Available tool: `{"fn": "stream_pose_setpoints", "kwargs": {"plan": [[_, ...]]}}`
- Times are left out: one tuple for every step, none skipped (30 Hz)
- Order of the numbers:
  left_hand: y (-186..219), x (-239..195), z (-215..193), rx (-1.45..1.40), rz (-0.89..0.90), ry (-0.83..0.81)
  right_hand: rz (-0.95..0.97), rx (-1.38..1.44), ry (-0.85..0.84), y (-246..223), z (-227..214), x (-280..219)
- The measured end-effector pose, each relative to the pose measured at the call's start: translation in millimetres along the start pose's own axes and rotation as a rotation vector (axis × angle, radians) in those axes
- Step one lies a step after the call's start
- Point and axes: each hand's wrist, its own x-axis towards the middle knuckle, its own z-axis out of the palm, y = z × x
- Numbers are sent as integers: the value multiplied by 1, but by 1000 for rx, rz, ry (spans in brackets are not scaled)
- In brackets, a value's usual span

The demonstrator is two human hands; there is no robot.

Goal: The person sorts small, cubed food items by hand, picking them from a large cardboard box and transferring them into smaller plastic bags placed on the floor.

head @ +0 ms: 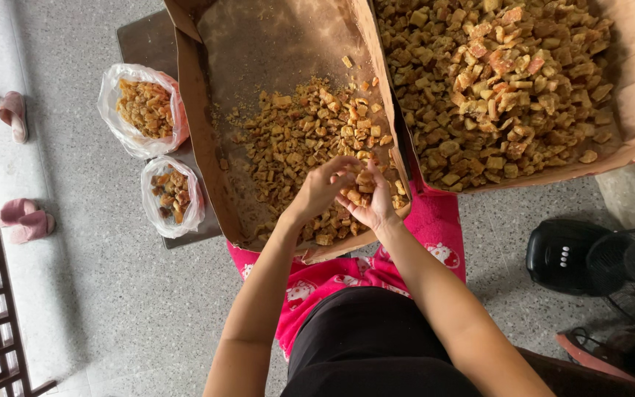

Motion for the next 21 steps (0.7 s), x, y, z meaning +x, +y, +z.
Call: {"fn": "stream_pose_setpoints", "kwargs": {"plan": [[-2, -1, -3, -46, -59, 38, 0, 28, 5, 0, 0, 1], [-4, -3, -5, -52, -69, 74, 2, 56, 10, 0, 0, 0], [-6, -4, -7, -59, -79, 110, 4, 83, 16, -1, 1, 0], [-7, -7, -9, -64, -88, 148, 5, 100, 1, -1, 2, 0], [-9, -9, -11, -152, -74, 137, 7, 117, -13, -2, 3, -1], [-11, -11, -12, -239, -58, 124, 6, 133, -28, -2, 5, -1], [-12, -13, -12, -327, -41, 111, 9, 114, -12, -3, 6, -1], [-13, -15, -12, -449, -78, 106, 12, 95, 4, -3, 7, -2], [-14, -17, -11, -572, -114, 100, 14, 77, 20, -3, 8, -3], [-14, -18, -11, -694, -150, 94, 3, 71, 32, -3, 9, -3], [-15, -19, -10, -785, -155, 70, -8, 66, 44, -3, 9, -3], [-15, -20, -10, -877, -161, 46, -19, 61, 57, -3, 9, -3], [-15, -21, -9, -968, -167, 22, -21, 74, 10, -2, 8, -3], [-15, -21, -9, -1005, -164, 8, -25, 87, -37, -1, 7, -3], [-16, -22, -8, -1042, -160, -6, -28, 100, -84, -1, 6, -2], [-16, -21, -7, -1078, -157, -21, -29, 98, -85, 0, 5, -2], [-17, -21, -6, -1082, -163, -17, -29, 96, -86, 0, 5, -2], [-18, -21, -5, -1085, -169, -14, -29, 94, -87, 0, 5, -2], [-19, -21, -3, -1089, -174, -10, -28, 81, -65, 0, 5, -2], [-22, -20, -2, -1076, -180, 8, -29, 67, -44, -1, 6, -2], [-25, -20, 0, -1063, -185, 26, -30, 54, -22, -1, 6, -2]]}}
